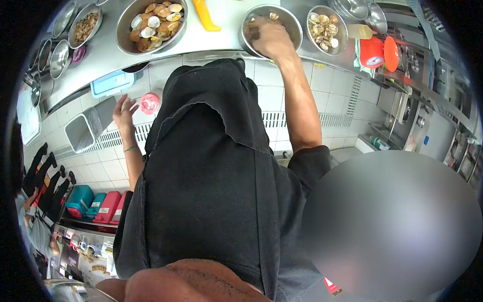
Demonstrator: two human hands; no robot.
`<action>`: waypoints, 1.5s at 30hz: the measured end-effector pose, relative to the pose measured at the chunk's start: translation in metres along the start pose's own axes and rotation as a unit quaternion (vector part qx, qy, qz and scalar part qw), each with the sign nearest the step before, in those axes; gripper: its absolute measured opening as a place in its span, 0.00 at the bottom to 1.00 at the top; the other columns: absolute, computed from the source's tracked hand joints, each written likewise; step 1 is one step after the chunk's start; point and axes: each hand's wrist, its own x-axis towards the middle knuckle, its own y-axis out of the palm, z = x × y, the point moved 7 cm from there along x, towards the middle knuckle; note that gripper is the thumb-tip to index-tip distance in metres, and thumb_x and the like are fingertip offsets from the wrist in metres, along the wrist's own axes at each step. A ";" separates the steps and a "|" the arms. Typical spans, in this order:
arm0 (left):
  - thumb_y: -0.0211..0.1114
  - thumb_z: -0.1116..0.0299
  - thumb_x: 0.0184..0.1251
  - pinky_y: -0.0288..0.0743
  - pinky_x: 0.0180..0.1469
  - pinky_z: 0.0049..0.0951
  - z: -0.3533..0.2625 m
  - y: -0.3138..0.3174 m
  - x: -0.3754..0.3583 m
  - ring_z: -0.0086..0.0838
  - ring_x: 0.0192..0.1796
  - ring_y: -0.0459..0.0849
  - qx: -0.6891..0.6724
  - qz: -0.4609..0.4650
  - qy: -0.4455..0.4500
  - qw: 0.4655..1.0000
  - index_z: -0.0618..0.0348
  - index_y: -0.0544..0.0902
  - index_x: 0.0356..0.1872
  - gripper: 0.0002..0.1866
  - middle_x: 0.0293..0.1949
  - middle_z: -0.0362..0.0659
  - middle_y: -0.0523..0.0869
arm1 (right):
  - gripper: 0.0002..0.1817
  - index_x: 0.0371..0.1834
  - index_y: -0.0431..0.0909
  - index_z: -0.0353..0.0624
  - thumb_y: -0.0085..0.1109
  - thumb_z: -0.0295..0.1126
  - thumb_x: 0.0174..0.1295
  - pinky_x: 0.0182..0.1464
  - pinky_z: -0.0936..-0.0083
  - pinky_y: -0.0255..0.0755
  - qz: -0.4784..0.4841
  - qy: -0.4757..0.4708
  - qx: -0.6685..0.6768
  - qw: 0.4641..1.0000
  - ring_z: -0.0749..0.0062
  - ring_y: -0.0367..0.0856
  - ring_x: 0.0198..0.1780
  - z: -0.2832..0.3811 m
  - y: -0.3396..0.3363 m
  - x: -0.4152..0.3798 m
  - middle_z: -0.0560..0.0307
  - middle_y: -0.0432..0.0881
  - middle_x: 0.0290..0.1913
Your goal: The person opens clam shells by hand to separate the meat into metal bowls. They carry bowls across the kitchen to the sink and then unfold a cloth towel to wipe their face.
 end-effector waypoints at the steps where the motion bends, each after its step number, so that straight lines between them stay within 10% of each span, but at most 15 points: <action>1: 0.65 0.73 0.71 0.87 0.44 0.30 -0.015 0.027 -0.012 0.35 0.46 0.88 0.025 0.015 0.028 0.999 0.73 0.77 0.60 0.21 0.52 0.54 0.84 | 0.28 0.61 0.79 0.42 0.67 0.32 0.53 0.59 0.60 0.76 -0.018 -0.037 -0.016 0.999 0.46 0.83 0.54 -0.005 0.011 0.009 0.39 0.85 0.51; 16: 0.67 0.70 0.68 0.84 0.47 0.29 -0.153 0.261 -0.137 0.33 0.49 0.88 0.168 0.075 0.252 0.950 0.62 0.86 0.51 0.13 0.60 0.46 0.82 | 0.14 0.46 0.82 0.43 0.62 0.34 0.58 0.56 0.56 0.76 0.074 -0.274 -0.047 0.958 0.49 0.82 0.52 0.008 0.005 0.013 0.51 0.83 0.50; 24: 0.69 0.71 0.68 0.85 0.49 0.28 -0.199 0.317 -0.158 0.30 0.48 0.89 0.203 0.162 0.301 0.918 0.63 0.84 0.55 0.15 0.53 0.47 0.86 | 0.16 0.42 0.83 0.35 0.68 0.37 0.59 0.44 0.62 0.80 -0.059 -0.055 0.268 0.960 0.52 0.89 0.39 -0.044 -0.058 -0.004 0.41 0.88 0.36; 28: 0.69 0.72 0.67 0.86 0.49 0.30 -0.205 0.375 -0.158 0.34 0.45 0.90 0.230 0.254 0.357 0.869 0.63 0.82 0.58 0.19 0.49 0.51 0.88 | 0.15 0.46 0.83 0.33 0.71 0.30 0.60 0.38 0.73 0.81 -0.036 0.002 0.424 0.905 0.70 0.89 0.35 -0.040 -0.056 -0.034 0.46 0.89 0.35; 45: 0.64 0.77 0.67 0.85 0.48 0.29 -0.221 0.396 -0.179 0.34 0.50 0.90 0.199 0.428 0.333 0.816 0.63 0.77 0.66 0.25 0.52 0.52 0.88 | 0.11 0.47 0.82 0.27 0.64 0.23 0.66 0.37 0.79 0.83 -0.057 0.009 0.661 0.748 0.70 0.88 0.38 -0.043 -0.063 -0.080 0.47 0.88 0.38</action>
